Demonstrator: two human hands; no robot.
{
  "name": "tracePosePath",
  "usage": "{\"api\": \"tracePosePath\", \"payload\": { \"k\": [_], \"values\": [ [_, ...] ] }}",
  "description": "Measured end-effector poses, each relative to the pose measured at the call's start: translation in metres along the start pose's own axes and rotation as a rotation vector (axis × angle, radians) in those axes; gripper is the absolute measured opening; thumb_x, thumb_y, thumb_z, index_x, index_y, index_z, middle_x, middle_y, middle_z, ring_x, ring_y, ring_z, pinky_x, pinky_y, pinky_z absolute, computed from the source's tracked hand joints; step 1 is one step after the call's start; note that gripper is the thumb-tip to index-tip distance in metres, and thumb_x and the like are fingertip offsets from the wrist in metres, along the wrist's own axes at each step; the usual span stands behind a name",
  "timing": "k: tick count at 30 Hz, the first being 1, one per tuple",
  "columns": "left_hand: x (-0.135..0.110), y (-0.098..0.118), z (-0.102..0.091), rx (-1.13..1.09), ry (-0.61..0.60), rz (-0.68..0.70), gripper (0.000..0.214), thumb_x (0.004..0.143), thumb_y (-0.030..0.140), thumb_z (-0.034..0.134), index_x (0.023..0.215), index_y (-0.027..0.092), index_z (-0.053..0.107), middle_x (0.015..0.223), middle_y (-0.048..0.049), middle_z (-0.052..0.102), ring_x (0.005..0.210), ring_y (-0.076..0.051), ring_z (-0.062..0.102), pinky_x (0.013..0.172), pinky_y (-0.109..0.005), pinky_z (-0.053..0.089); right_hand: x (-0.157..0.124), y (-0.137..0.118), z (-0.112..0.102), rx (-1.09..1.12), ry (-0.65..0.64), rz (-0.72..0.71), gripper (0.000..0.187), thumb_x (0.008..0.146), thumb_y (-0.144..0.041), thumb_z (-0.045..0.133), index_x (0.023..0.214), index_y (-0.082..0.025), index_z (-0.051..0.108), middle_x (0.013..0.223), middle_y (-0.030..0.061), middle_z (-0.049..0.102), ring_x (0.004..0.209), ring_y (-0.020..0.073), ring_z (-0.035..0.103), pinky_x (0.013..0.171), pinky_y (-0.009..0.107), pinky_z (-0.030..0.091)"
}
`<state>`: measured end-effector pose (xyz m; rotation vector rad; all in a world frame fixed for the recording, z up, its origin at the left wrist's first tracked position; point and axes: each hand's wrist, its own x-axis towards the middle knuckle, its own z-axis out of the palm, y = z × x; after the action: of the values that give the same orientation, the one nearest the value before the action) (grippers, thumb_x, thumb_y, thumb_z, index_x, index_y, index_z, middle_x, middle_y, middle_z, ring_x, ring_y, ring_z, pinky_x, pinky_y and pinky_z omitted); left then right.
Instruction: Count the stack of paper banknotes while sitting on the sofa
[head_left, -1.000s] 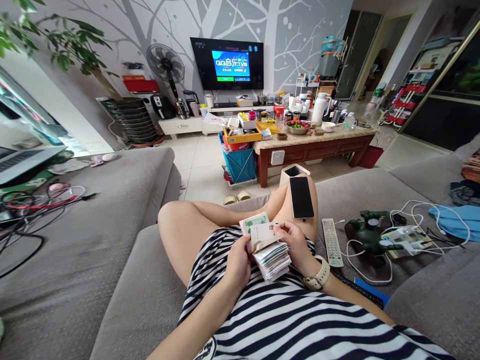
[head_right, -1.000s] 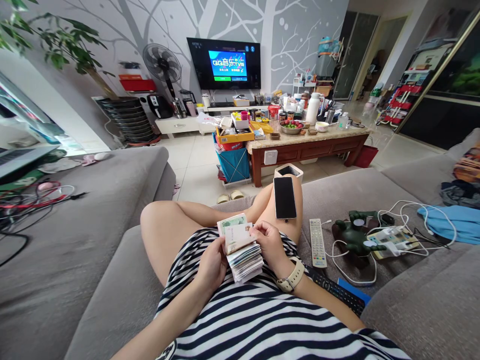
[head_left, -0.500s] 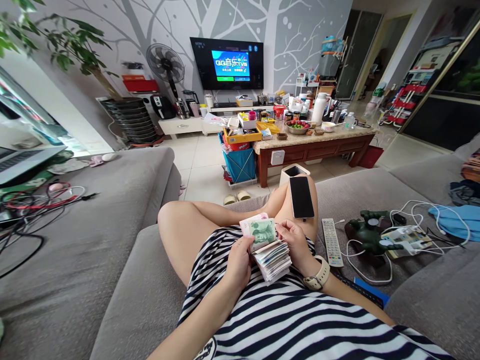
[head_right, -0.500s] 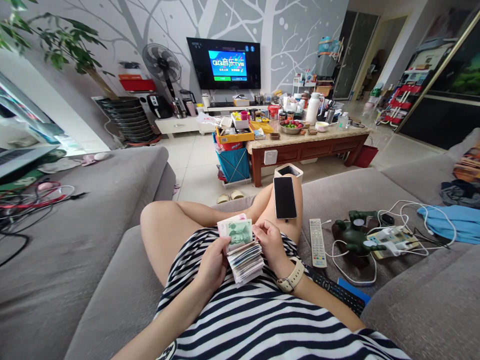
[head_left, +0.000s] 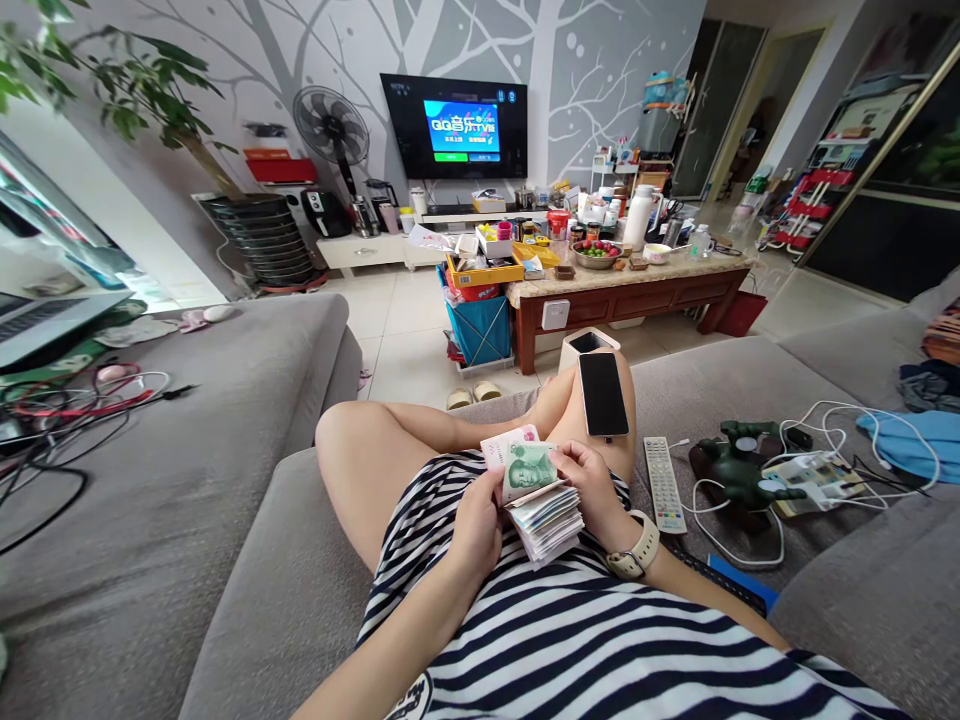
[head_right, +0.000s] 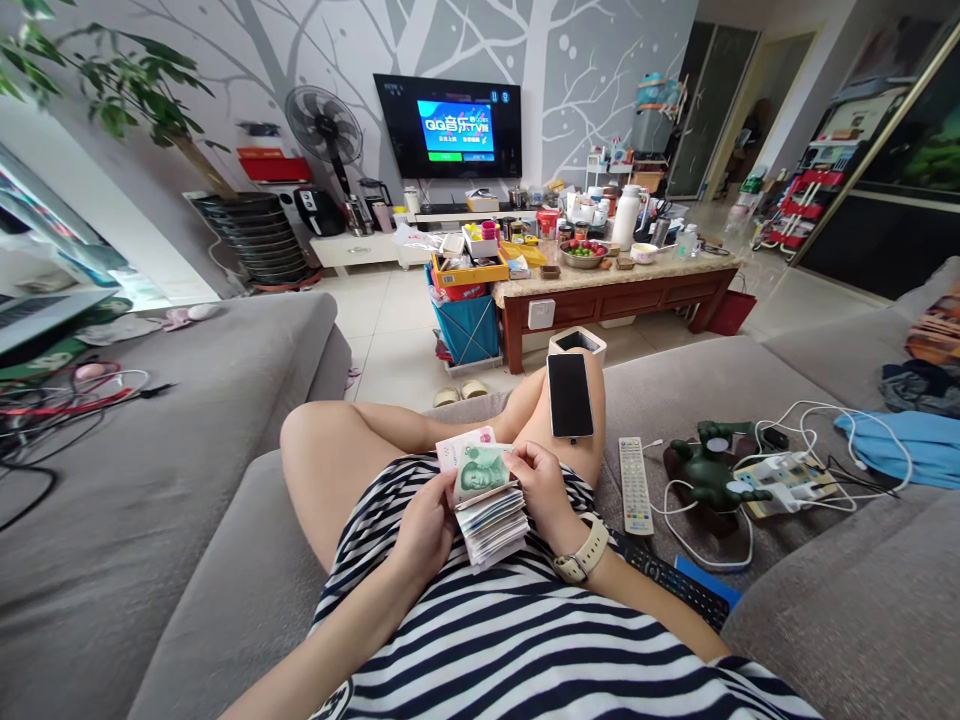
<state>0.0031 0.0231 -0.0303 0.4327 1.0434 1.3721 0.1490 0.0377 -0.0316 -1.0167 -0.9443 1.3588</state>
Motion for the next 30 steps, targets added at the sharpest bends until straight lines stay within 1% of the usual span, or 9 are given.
{"api": "tracePosePath", "payload": {
  "k": [2,6,9,12,15,22,25,28,30],
  "values": [
    [0.0029,-0.0022,-0.002,-0.012,0.0,-0.008,0.029,0.066,0.03,0.072,0.049,0.018,0.052,0.044,0.0047,0.049,0.044,-0.009,0.044,0.048,-0.024,0.038,-0.0008,-0.0006,0.0005,0.015,-0.008,0.0,0.032,0.071,-0.043,0.074,0.064,-0.018,0.053,0.056,-0.0052,0.047,0.052,0.0105,0.038,0.05,0.024,0.028],
    [0.0055,-0.0031,-0.0032,-0.014,-0.021,-0.032,0.021,0.067,0.03,0.071,0.056,0.017,0.058,0.049,0.003,0.055,0.049,-0.012,0.049,0.051,-0.025,0.04,-0.0026,-0.0034,0.0022,0.039,-0.026,-0.01,0.033,0.071,-0.042,0.074,0.064,-0.019,0.052,0.055,-0.006,0.047,0.05,0.0098,0.037,0.05,0.024,0.028],
    [0.0062,-0.0032,-0.0035,-0.018,-0.029,-0.035,0.018,0.067,0.03,0.071,0.06,0.016,0.061,0.048,0.0041,0.053,0.049,-0.012,0.05,0.051,-0.025,0.04,-0.0033,-0.005,0.0031,0.05,-0.027,-0.007,0.034,0.07,-0.043,0.074,0.064,-0.019,0.052,0.055,-0.0062,0.047,0.05,0.01,0.036,0.05,0.024,0.028],
    [0.007,-0.0035,-0.0039,-0.021,-0.023,-0.049,0.017,0.067,0.03,0.071,0.064,0.016,0.063,0.046,0.0049,0.052,0.049,-0.013,0.052,0.053,-0.026,0.041,-0.003,-0.0051,0.0028,0.045,-0.034,-0.011,0.033,0.07,-0.043,0.074,0.064,-0.019,0.053,0.055,-0.0058,0.048,0.05,0.0101,0.037,0.05,0.024,0.029],
    [0.0077,-0.0033,-0.0034,-0.023,-0.012,-0.059,0.015,0.067,0.03,0.071,0.067,0.017,0.064,0.048,0.0043,0.054,0.052,-0.015,0.056,0.056,-0.027,0.044,-0.0025,-0.0048,0.0021,0.021,-0.044,-0.034,0.03,0.073,-0.042,0.073,0.066,-0.018,0.056,0.057,-0.0048,0.05,0.052,0.0106,0.039,0.051,0.024,0.03],
    [0.0068,-0.0012,-0.0019,-0.021,0.002,-0.051,0.016,0.066,0.029,0.072,0.065,0.016,0.063,0.052,0.0028,0.058,0.059,-0.016,0.06,0.059,-0.026,0.047,-0.0033,-0.0059,0.0028,0.022,-0.045,-0.03,0.031,0.072,-0.042,0.073,0.066,-0.018,0.056,0.058,-0.0048,0.051,0.052,0.0105,0.04,0.052,0.024,0.03],
    [0.006,-0.0005,-0.0018,-0.018,-0.009,-0.05,0.017,0.067,0.029,0.071,0.062,0.016,0.062,0.054,0.002,0.06,0.055,-0.014,0.057,0.056,-0.025,0.046,-0.0032,-0.0058,0.0028,0.025,-0.043,-0.028,0.03,0.073,-0.042,0.073,0.067,-0.018,0.056,0.058,-0.0048,0.051,0.052,0.0106,0.04,0.051,0.024,0.03],
    [0.0044,0.0004,-0.0003,-0.023,-0.036,-0.046,0.018,0.066,0.027,0.07,0.057,0.016,0.059,0.051,0.0026,0.058,0.049,-0.011,0.051,0.053,-0.024,0.044,-0.0032,-0.0056,0.0026,0.023,-0.039,-0.038,0.03,0.073,-0.042,0.073,0.066,-0.019,0.056,0.055,-0.0051,0.05,0.05,0.0105,0.039,0.049,0.024,0.029],
    [0.003,0.0011,0.0012,-0.032,-0.056,-0.055,0.014,0.065,0.026,0.07,0.061,0.014,0.063,0.056,0.0,0.063,0.052,-0.013,0.055,0.057,-0.026,0.046,-0.0036,-0.0054,0.0025,0.036,-0.052,-0.037,0.029,0.075,-0.043,0.071,0.067,-0.019,0.057,0.052,-0.0048,0.051,0.047,0.0107,0.039,0.048,0.025,0.028]
  ]
}}
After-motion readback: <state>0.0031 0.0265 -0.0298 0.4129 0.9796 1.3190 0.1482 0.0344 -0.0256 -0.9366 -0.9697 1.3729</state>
